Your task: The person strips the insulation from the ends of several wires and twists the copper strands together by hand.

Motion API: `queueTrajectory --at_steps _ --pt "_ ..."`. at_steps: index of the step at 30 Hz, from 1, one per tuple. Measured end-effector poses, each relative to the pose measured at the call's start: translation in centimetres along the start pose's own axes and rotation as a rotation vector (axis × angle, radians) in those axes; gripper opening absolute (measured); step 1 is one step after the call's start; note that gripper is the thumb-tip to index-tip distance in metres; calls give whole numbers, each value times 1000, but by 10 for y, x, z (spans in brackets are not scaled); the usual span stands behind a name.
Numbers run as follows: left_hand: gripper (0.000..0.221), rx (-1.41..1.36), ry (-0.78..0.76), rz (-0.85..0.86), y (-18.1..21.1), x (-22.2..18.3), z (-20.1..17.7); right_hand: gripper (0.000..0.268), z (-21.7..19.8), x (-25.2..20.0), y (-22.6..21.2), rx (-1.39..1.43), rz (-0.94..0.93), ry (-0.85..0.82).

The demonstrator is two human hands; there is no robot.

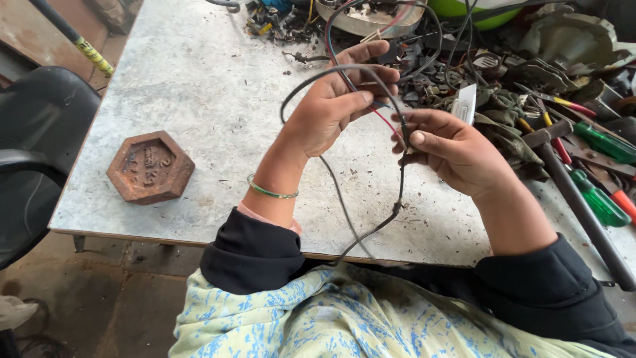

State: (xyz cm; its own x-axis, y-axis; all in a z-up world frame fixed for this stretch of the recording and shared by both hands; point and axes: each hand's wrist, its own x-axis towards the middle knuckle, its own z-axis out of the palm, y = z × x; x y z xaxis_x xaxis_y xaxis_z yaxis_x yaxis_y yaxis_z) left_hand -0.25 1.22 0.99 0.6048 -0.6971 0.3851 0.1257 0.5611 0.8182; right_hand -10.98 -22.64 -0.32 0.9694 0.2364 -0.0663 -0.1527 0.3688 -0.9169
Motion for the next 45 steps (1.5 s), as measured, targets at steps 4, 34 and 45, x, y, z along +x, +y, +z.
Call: queueTrajectory --at_steps 4,34,45 --pt "56 134 78 -45 -5 -1 4 26 1 4 11 -105 -132 127" --pt "50 131 240 -158 -34 8 3 8 4 6 17 47 -556 487" --pt "14 30 608 151 -55 14 -29 4 -3 6 11 27 -526 477"
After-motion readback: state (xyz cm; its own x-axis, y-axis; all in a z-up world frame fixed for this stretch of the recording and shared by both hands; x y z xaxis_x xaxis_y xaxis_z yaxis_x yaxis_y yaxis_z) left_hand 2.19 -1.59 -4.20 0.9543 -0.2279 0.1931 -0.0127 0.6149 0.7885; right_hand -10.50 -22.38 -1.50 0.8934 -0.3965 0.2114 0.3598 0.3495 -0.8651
